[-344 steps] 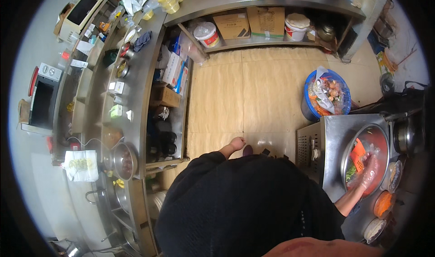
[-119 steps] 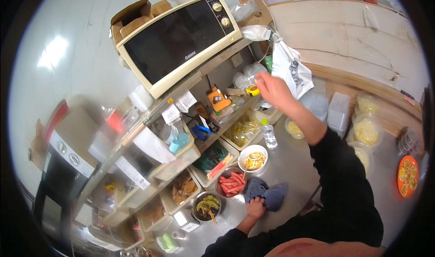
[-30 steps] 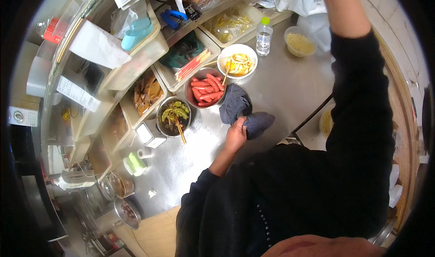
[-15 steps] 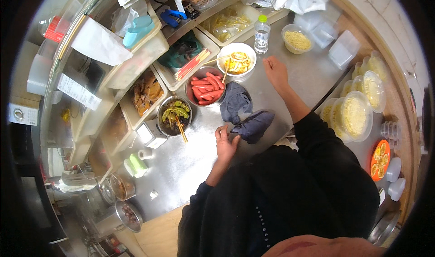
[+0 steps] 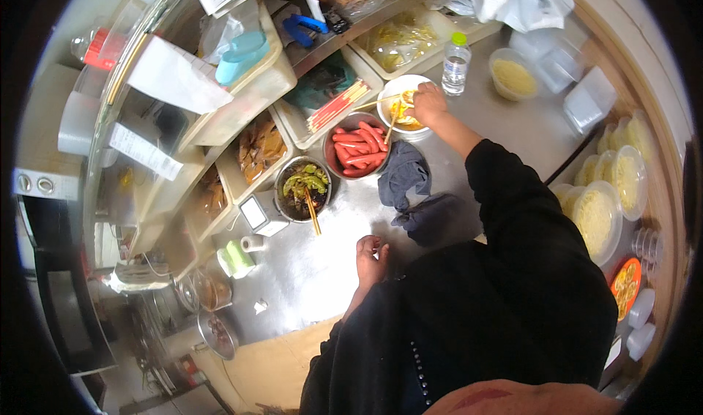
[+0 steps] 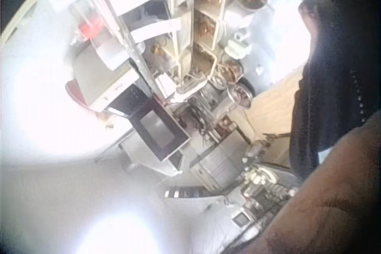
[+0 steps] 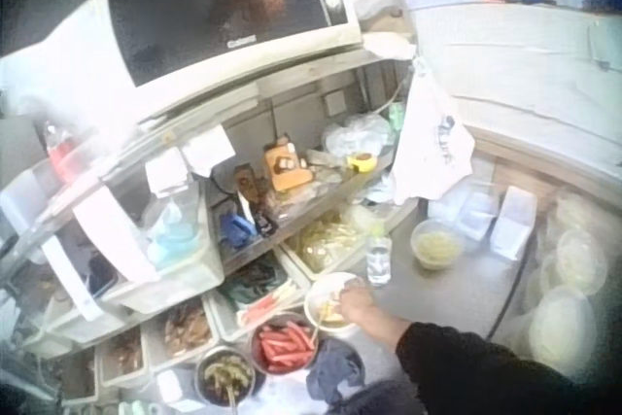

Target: The person assembles a bento-style meal by placing noodles, shredded vegetables, and meatballs into a container, then adds condiments and a receipt before tying the bag. The person uses a microwave to heat noodles, grates vegetables, and uses chopsticks to place meatballs.

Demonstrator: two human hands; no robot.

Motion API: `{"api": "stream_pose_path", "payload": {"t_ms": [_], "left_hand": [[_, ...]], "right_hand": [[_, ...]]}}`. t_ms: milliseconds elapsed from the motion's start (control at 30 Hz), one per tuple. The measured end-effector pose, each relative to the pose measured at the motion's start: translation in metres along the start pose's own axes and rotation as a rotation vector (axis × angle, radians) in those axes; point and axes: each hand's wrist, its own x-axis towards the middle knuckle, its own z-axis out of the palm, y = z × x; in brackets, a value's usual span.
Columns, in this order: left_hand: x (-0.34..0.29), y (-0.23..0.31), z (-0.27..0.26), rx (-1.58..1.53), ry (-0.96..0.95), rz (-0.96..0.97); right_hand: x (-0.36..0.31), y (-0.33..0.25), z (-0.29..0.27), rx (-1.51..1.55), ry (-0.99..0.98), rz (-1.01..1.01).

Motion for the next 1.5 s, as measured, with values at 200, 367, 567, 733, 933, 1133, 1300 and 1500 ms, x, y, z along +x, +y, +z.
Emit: {"api": "stream_pose_path", "payload": {"t_ms": [200,367,567,733,933,1133,1300,1500], "left_hand": [[0.005,0.005,0.0,-0.028,0.028,-0.004],[0.009,0.006,0.003,-0.043,-0.001,0.001],[0.011,0.006,0.005,-0.045,-0.024,0.018],[0.009,0.004,0.005,-0.038,-0.032,0.013],[0.008,-0.001,0.008,-0.032,-0.033,-0.006],[0.007,0.0,0.008,-0.059,-0.047,-0.049],[0.01,0.0,0.009,-0.034,-0.06,-0.031],[0.013,-0.001,0.012,0.036,-0.087,0.069]], "right_hand": [[0.01,0.005,0.016,-0.176,0.085,-0.139],[0.009,0.016,0.02,-0.147,0.137,-0.191],[0.007,0.018,0.021,-0.086,0.189,-0.179],[0.008,0.018,0.022,-0.07,0.19,-0.165],[0.008,0.02,0.023,-0.045,0.271,-0.147],[0.004,0.015,-0.017,0.422,0.127,0.102],[-0.043,-0.025,-0.124,1.658,-0.112,0.175],[-0.12,-0.058,-0.252,1.826,0.16,-1.071]]}}
